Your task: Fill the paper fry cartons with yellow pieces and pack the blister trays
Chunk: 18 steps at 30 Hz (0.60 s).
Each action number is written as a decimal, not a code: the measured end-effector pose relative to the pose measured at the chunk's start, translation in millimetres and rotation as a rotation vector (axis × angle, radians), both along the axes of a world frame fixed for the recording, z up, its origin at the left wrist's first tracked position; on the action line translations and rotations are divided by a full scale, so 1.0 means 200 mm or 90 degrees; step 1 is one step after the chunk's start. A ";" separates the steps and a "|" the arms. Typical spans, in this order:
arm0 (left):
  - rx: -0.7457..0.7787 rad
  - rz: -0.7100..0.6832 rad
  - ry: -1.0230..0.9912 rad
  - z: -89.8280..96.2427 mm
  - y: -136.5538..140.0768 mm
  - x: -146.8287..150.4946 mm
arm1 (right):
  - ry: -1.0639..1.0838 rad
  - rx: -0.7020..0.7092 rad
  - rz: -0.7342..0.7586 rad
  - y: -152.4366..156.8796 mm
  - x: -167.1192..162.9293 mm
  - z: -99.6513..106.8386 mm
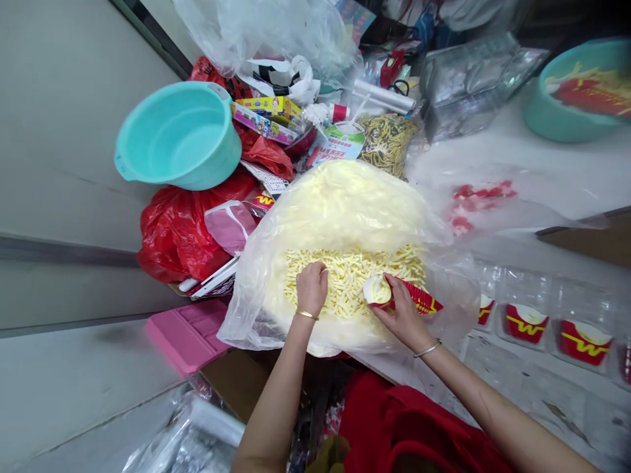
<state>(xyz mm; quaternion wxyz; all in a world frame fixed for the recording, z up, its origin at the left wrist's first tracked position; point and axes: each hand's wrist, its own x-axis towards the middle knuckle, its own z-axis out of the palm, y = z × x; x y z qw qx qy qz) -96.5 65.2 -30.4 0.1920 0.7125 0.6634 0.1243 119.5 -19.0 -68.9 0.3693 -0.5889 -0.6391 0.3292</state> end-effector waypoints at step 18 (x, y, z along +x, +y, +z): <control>-0.046 -0.235 0.021 0.20 -0.38 0.48 | -0.015 0.016 0.006 -0.02 -0.05 -0.02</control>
